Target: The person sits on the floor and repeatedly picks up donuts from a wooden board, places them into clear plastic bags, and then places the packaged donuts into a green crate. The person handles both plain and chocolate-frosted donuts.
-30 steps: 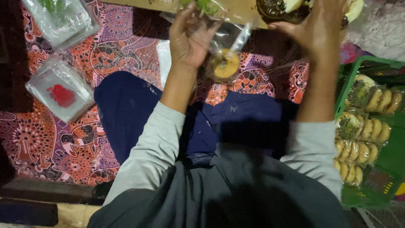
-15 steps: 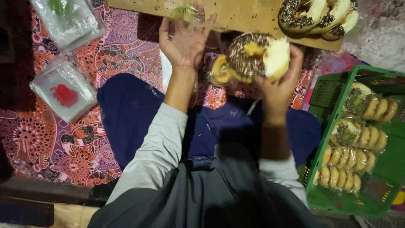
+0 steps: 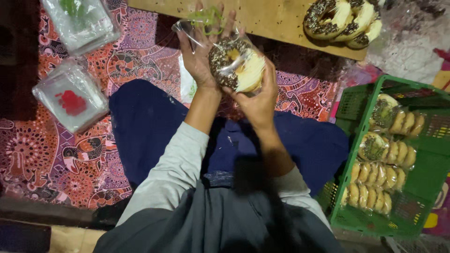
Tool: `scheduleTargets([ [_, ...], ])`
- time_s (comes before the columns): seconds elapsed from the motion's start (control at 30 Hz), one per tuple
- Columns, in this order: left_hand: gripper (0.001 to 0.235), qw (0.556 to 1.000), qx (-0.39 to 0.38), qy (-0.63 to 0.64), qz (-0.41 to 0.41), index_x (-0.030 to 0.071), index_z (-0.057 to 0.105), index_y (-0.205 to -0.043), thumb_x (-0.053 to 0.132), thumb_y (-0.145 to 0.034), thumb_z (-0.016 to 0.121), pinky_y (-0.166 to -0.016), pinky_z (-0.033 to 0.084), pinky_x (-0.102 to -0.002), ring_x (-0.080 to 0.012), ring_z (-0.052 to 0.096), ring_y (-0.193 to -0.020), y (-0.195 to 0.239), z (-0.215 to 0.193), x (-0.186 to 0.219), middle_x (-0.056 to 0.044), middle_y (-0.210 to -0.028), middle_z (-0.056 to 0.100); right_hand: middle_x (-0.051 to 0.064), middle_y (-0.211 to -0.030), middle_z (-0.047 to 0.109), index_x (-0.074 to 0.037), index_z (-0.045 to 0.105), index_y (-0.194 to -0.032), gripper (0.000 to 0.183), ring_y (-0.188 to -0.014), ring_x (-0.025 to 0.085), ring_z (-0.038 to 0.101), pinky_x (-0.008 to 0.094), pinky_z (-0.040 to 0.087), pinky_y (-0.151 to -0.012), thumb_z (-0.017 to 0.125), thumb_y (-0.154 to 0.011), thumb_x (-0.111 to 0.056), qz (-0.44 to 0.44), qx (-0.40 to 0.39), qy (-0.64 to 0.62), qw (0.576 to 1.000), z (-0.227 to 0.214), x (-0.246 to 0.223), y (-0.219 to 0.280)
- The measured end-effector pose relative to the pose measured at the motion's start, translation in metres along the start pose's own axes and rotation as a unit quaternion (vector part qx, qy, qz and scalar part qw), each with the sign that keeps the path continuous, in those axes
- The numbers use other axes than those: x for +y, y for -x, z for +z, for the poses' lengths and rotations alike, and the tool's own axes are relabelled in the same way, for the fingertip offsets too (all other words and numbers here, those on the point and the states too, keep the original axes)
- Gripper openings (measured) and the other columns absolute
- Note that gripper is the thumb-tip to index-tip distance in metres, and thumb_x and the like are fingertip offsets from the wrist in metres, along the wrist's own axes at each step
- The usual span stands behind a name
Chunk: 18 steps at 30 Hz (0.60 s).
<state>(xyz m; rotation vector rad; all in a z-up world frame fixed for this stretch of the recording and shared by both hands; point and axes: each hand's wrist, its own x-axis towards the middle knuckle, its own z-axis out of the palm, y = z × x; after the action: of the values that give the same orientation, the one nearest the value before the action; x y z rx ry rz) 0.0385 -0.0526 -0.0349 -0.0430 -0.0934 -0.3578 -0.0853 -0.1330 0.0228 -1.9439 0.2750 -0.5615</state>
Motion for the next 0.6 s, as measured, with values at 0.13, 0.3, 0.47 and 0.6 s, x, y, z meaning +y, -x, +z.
scheduleTargets([
  [0.13,0.076,0.993,0.010,-0.112,-0.031,0.009,0.048,-0.152,0.063,-0.101,0.059,-0.118,0.044,-0.060,-0.0367,0.056,-0.135,0.017,-0.003,-0.010,-0.016,-0.145,0.059,0.015,-0.155,0.047,0.001,0.052,-0.148,0.089,-0.143,0.028,0.054,0.038,0.050,-0.122,0.099,-0.074,-0.015,-0.027,0.027,0.011,0.999,0.013,0.004,-0.007],
  [0.3,0.069,0.980,0.109,-0.140,-0.086,0.007,0.044,-0.153,0.047,-0.102,0.067,-0.118,0.046,-0.042,-0.0242,0.058,-0.136,0.031,-0.021,-0.028,-0.008,-0.146,0.057,0.015,-0.150,0.058,-0.001,0.058,-0.145,0.074,-0.139,0.029,0.059,0.041,0.049,-0.118,0.087,-0.077,-0.007,-0.019,0.050,0.062,0.997,0.017,0.013,-0.023],
  [0.47,0.077,0.989,0.064,-0.117,-0.066,-0.001,0.049,-0.146,0.057,-0.099,0.065,-0.113,0.049,-0.048,-0.0305,0.062,-0.127,0.028,-0.030,-0.023,-0.016,-0.138,0.062,0.015,-0.148,0.058,-0.002,0.062,-0.139,0.064,-0.136,0.034,0.058,0.042,0.047,-0.117,0.087,-0.081,-0.012,-0.062,0.032,0.128,0.989,0.017,0.016,-0.027],
  [0.6,0.080,0.929,0.064,-0.363,-0.038,0.001,0.046,-0.150,0.057,-0.099,0.068,-0.120,0.042,-0.045,-0.0268,0.054,-0.136,0.042,-0.018,-0.030,-0.012,-0.147,0.055,0.015,-0.150,0.061,-0.004,0.063,-0.142,0.060,-0.139,0.032,0.060,0.040,0.049,-0.119,0.083,-0.088,-0.014,-0.036,0.049,0.129,0.990,0.019,0.018,-0.031],
])
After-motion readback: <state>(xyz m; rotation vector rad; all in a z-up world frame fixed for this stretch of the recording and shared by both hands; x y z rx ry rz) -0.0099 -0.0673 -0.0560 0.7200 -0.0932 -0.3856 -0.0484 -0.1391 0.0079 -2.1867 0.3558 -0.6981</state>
